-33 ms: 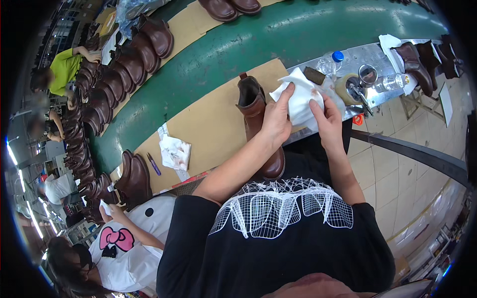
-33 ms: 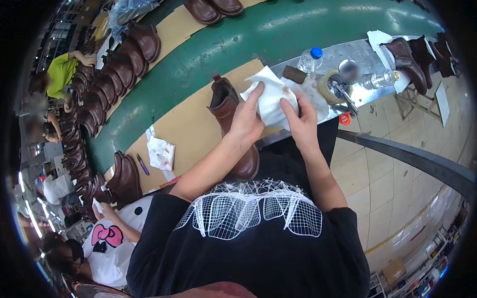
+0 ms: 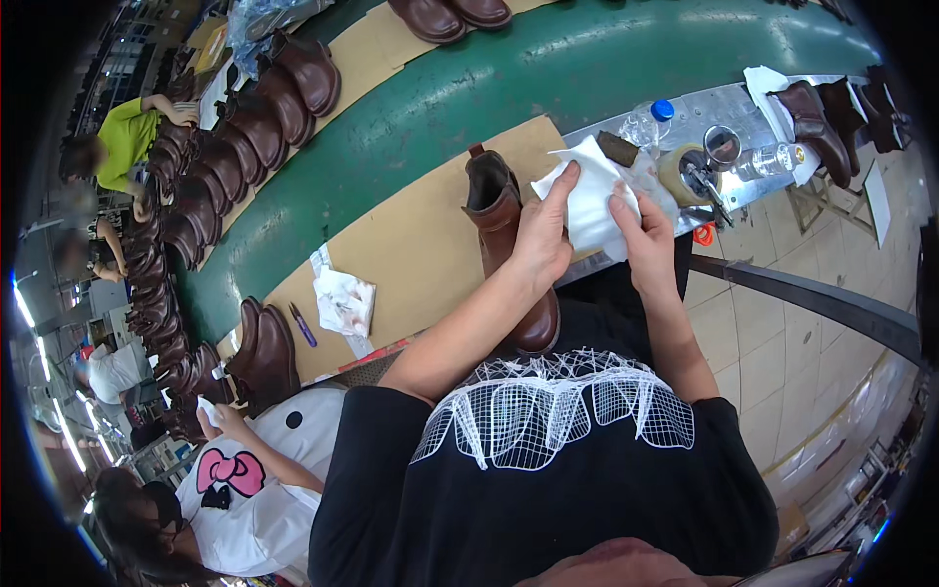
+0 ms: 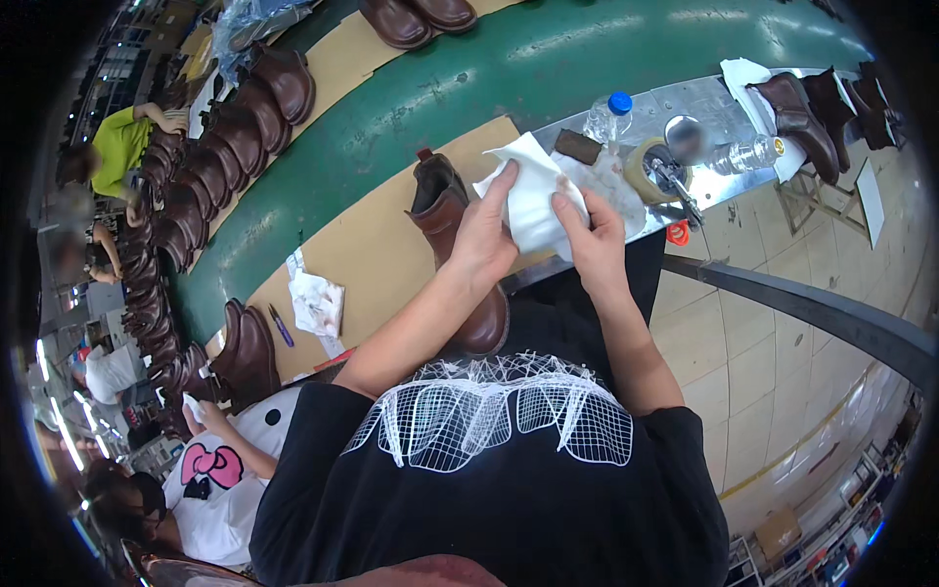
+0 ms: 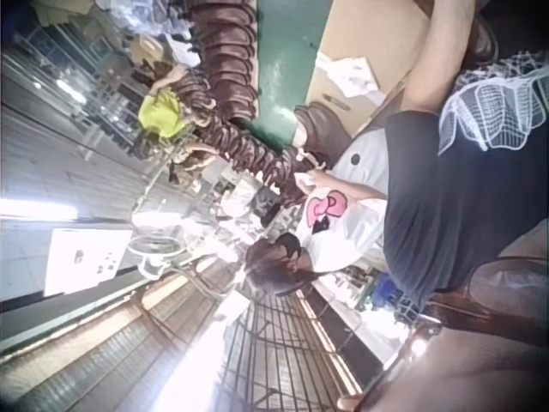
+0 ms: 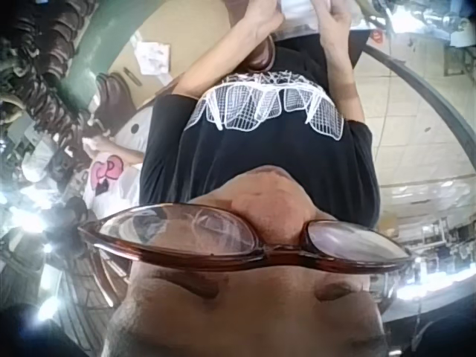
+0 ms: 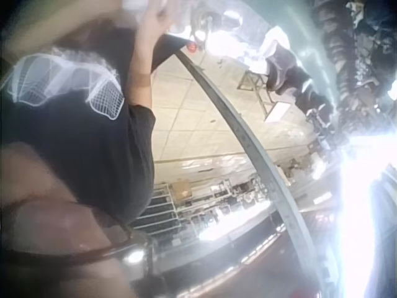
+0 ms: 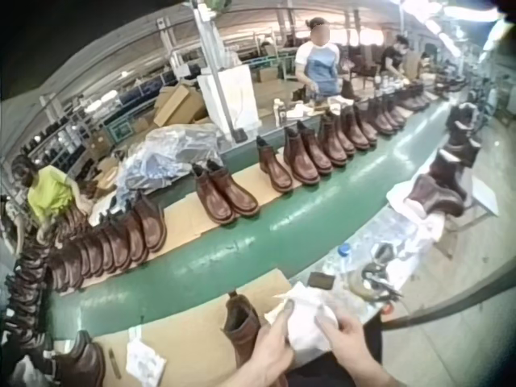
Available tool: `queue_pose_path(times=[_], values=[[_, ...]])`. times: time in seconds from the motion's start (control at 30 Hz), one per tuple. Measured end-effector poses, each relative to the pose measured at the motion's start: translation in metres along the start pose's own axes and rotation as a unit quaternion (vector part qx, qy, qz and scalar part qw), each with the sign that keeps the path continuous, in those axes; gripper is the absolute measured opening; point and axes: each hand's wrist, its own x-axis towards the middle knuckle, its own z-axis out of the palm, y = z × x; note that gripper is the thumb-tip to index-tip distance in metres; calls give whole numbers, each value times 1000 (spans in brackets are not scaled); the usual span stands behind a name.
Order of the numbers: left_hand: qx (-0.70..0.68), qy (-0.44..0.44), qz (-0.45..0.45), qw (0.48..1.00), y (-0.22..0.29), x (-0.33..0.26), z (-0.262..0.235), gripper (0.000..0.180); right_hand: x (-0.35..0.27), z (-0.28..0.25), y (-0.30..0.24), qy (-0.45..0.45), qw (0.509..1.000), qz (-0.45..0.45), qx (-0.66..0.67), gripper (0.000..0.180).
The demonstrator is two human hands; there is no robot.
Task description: Wiping and applying finish to brown leather boots on a manufacturing line using a cloth and spray tool.
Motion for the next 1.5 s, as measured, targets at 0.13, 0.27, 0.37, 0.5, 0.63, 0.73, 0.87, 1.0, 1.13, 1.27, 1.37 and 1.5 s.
queue_pose_path(times=[0.13,0.27,0.37,0.5,0.63,0.73,0.87,1.0,1.13,1.27,1.37,1.5], values=[[46,-20,-20,999,5,-3,1,42,-1,-10,-20,-58,993,79,61,26],[8,-28,-68,997,7,-4,6,42,-2,-17,-31,-110,988,93,46,25],[-34,-40,-135,989,5,-4,8,40,3,-26,-17,-131,990,49,15,32],[-22,-118,-166,979,-4,2,-6,36,3,0,-29,-119,989,-66,51,55],[-55,-87,-218,971,-10,-7,-2,33,13,-5,-11,-217,974,-42,47,74],[-118,-109,-225,961,-16,-1,-10,33,10,-5,-7,-262,953,66,136,76],[-74,-103,-191,973,-17,-3,-14,36,-5,7,2,-233,941,117,217,56],[85,-82,-160,980,-3,-30,-19,43,-1,7,1,-159,961,93,208,30],[237,-124,-26,963,31,-80,-37,45,18,-17,-4,-100,970,117,190,26],[338,-17,170,926,62,-82,-95,45,26,-30,1,-21,973,127,191,21],[247,173,81,950,47,-50,-170,53,23,-24,13,-106,963,183,168,26],[107,87,-126,982,10,-42,-184,64,9,2,18,-148,947,219,183,31]])
